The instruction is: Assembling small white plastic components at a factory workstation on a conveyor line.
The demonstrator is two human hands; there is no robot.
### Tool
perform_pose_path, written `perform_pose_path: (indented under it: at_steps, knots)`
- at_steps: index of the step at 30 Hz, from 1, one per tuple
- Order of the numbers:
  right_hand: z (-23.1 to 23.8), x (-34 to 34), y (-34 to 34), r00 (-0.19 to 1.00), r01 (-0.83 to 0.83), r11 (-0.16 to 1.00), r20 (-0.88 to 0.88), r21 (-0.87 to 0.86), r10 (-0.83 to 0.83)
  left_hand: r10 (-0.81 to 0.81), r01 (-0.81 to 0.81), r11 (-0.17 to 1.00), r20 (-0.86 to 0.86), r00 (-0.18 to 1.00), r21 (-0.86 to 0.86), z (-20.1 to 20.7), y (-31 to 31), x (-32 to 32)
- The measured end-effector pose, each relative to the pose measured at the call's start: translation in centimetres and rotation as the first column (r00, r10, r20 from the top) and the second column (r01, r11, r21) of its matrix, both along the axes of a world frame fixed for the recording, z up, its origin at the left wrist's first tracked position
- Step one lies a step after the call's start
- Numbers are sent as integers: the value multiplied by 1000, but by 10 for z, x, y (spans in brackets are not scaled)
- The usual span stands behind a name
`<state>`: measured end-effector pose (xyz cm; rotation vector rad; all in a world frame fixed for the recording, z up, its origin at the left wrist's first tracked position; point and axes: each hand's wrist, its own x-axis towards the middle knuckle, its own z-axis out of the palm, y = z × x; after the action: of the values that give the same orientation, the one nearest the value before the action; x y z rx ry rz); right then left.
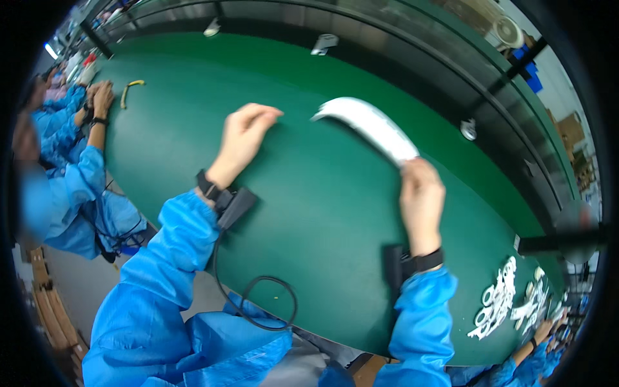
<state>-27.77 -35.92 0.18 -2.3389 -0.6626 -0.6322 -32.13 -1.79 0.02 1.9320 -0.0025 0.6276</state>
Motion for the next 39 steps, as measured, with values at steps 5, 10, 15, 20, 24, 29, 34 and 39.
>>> perform_pose_path:
  at_steps: [5,10,15,20,24,29,34,39]
  knots:
    - [10,74,-25,947,306,949,-75,-79,-312,-34,27,999,-159,987,-41,2,-8,18]
    - [7,94,4,966,203,967,-130,-158,-224,-83,79,995,-71,994,-52,-19,7,24]
    - [40,41,-33,955,221,975,-207,11,-214,-142,146,989,-138,980,16,-12,12,23]
    - [63,-41,-147,870,435,894,-209,-102,-447,-146,146,989,-174,974,-16,-15,17,21]
    - [35,-111,-268,580,784,514,114,-349,-807,-129,132,991,-214,968,0,-13,17,29]
    - [3,-136,-317,476,841,480,-79,-250,-876,-114,164,955,-208,972,245,-12,-3,24]
    - [17,-128,-302,526,821,526,-67,-222,-848,-143,183,972,-248,958,147,-13,9,24]
    - [27,-123,-303,501,797,523,-154,-303,-852,-155,190,966,-197,968,173,-18,9,29]
